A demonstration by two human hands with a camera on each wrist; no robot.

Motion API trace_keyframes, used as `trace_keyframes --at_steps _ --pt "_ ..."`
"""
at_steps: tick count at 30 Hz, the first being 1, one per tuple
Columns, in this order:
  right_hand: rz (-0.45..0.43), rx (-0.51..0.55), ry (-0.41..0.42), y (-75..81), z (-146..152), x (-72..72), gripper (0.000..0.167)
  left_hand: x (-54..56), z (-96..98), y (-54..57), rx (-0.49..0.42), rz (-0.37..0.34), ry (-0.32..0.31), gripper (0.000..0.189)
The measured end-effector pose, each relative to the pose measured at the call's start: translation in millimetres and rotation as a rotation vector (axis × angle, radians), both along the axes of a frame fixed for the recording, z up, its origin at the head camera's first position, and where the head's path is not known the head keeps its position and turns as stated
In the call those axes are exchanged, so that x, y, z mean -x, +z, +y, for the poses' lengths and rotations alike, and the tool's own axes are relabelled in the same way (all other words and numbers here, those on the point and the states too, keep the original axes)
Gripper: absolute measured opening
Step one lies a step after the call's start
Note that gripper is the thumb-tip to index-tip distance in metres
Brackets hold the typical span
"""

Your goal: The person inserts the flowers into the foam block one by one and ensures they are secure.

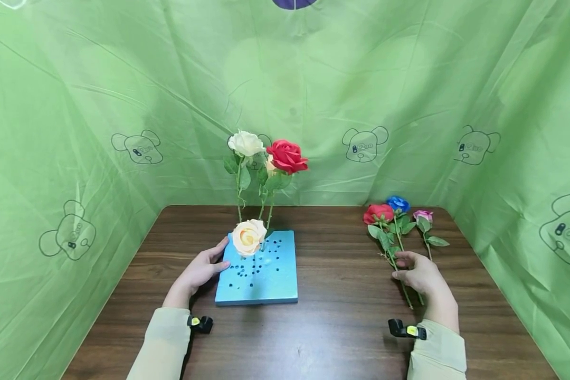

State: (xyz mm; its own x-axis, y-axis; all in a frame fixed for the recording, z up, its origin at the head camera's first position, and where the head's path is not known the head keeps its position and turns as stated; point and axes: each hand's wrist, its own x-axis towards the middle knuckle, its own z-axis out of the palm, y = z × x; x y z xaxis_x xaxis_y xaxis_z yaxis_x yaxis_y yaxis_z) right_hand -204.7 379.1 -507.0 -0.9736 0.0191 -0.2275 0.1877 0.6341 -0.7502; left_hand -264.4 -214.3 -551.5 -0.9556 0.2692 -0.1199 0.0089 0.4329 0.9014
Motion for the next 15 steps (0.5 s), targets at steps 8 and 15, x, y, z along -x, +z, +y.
trace_keyframes --at_steps 8,15 --pt "-0.015 0.02 -0.005 -3.2 -5.9 3.3 0.065 0.1 -0.4 -0.5 -0.005 -0.013 0.007 0.075" --pt "-0.07 0.031 -0.033 -5.0 -12.4 6.1 0.067 0.3 -0.5 -1.0 -0.012 -0.008 0.002 0.074"
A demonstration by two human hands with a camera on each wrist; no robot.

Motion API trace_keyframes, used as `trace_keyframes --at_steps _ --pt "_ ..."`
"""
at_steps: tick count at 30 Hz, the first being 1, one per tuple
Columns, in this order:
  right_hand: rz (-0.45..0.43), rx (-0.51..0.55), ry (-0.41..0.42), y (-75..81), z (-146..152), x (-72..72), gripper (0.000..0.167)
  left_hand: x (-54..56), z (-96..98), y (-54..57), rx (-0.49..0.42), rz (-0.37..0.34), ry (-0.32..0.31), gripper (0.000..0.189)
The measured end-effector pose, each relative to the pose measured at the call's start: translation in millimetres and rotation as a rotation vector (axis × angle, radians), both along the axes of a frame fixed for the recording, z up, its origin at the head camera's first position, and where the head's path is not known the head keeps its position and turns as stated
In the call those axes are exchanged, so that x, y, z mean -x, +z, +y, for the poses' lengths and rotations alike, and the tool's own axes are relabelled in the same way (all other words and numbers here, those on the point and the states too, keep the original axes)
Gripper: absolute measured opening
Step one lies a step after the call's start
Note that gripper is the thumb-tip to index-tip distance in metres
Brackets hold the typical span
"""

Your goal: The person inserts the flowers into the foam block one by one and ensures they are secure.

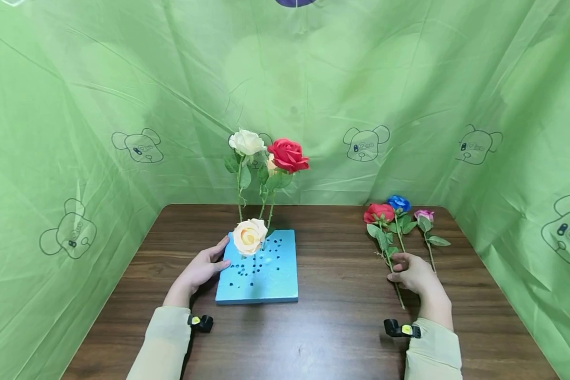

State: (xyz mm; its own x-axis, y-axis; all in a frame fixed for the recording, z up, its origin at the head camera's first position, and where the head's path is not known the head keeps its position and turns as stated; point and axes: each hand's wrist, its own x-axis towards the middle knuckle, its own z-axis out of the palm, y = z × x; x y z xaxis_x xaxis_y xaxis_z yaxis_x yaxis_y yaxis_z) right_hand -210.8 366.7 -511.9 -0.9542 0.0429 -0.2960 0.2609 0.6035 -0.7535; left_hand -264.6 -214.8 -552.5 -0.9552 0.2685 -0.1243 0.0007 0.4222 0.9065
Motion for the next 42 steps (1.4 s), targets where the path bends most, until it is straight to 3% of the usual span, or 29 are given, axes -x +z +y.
trace_keyframes --at_steps 16,25,30,42 --pt "-0.022 0.017 -0.001 0.7 -10.7 -1.4 0.054 -0.2 0.7 3.0 -0.002 0.004 -0.014 0.075" --pt "0.081 0.029 0.022 4.1 -23.0 3.2 0.05 1.2 -0.5 0.9 -0.006 0.0 -0.01 0.074" --pt "0.16 0.132 0.017 4.3 -41.6 10.4 0.054 0.9 -1.2 0.6 -0.005 0.0 -0.008 0.074" --pt "0.349 0.508 -0.021 -5.2 -117.7 23.6 0.049 0.6 -1.5 -0.5 -0.01 -0.005 -0.006 0.074"
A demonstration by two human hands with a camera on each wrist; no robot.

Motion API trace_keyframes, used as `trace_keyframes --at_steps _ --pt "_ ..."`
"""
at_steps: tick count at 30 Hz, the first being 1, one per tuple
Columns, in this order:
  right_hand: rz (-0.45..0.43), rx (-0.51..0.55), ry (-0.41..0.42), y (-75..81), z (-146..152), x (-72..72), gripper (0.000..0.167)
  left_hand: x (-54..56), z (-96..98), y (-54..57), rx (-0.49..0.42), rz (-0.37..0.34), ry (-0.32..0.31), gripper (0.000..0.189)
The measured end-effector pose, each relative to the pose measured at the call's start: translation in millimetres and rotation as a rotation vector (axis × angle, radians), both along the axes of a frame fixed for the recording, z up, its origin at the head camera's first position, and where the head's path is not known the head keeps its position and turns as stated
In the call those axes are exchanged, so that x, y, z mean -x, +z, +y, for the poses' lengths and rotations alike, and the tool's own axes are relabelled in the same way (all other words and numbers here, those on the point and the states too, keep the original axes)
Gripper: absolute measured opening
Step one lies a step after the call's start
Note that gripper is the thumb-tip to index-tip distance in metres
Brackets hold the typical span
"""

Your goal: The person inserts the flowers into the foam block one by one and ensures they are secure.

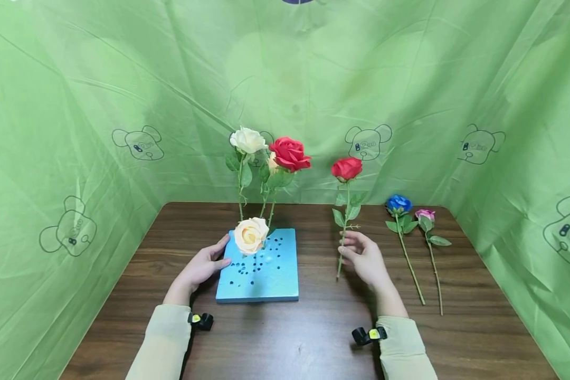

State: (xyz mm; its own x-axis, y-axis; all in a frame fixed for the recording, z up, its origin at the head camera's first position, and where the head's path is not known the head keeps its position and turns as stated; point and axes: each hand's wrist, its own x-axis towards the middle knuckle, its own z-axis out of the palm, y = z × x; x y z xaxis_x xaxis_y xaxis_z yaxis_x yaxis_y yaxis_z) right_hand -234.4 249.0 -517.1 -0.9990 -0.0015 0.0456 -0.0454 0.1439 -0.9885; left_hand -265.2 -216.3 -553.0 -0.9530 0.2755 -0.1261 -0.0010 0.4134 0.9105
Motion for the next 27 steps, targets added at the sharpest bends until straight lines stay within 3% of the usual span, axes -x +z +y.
trace_keyframes --at_steps 6,11,27 --pt "0.1 0.19 -0.027 -6.1 -32.3 1.3 0.043 -0.2 0.3 1.1 0.004 0.005 -0.004 0.074" --pt "0.162 0.265 -0.02 -9.6 -50.5 -0.5 0.039 -1.1 0.5 1.3 0.007 0.008 -0.005 0.074" --pt "0.218 0.211 0.061 -1.0 -96.7 -2.0 0.031 -3.5 1.3 3.7 -0.007 0.017 -0.011 0.074"
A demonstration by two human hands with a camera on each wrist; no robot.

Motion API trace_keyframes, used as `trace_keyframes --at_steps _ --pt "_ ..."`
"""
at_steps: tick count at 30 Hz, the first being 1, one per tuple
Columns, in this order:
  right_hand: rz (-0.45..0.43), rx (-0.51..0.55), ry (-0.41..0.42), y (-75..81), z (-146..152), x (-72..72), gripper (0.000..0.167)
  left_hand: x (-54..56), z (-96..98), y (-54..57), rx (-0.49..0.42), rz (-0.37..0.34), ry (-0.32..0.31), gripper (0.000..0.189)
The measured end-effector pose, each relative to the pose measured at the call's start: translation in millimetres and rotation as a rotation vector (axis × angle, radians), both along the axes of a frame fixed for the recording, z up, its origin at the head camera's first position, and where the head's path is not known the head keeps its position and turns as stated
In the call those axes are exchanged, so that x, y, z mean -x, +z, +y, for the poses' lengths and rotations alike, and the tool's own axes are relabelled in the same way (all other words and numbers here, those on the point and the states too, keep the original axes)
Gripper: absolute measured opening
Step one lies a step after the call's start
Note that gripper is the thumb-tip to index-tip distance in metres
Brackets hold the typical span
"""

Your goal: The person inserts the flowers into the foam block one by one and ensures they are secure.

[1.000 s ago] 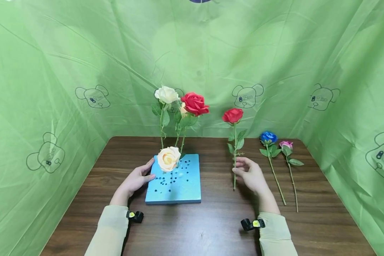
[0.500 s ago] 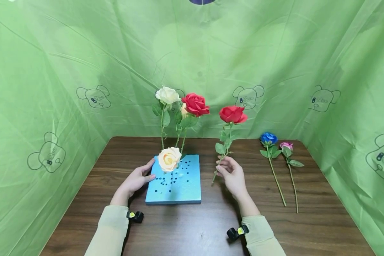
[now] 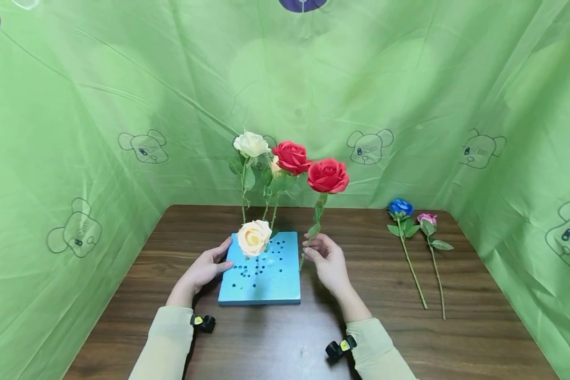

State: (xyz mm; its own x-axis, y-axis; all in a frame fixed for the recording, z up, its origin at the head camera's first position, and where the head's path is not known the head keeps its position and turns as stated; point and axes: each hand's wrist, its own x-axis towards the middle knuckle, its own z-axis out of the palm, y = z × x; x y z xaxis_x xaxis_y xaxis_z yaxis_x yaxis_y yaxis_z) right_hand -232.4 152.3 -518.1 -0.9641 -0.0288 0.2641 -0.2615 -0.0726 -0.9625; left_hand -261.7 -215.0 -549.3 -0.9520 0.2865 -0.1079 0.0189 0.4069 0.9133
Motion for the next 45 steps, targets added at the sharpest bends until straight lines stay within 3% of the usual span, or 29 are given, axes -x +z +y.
trace_keyframes --at_steps 17,24,32,45 --pt "0.03 0.026 -0.128 -15.8 -46.2 14.9 0.019 -1.6 1.3 -4.1 0.012 -0.006 0.005 0.075" --pt "0.05 0.058 -0.101 -19.1 -50.6 17.6 0.008 -1.4 -0.6 -2.7 0.022 0.014 0.001 0.074" --pt "0.122 -0.029 -0.113 -20.1 -54.2 20.0 0.01 0.4 -0.8 -1.9 0.014 0.01 -0.001 0.075" --pt "0.066 -0.244 -0.145 -20.3 -60.9 21.6 0.004 0.7 1.4 0.3 0.002 -0.001 0.011 0.074"
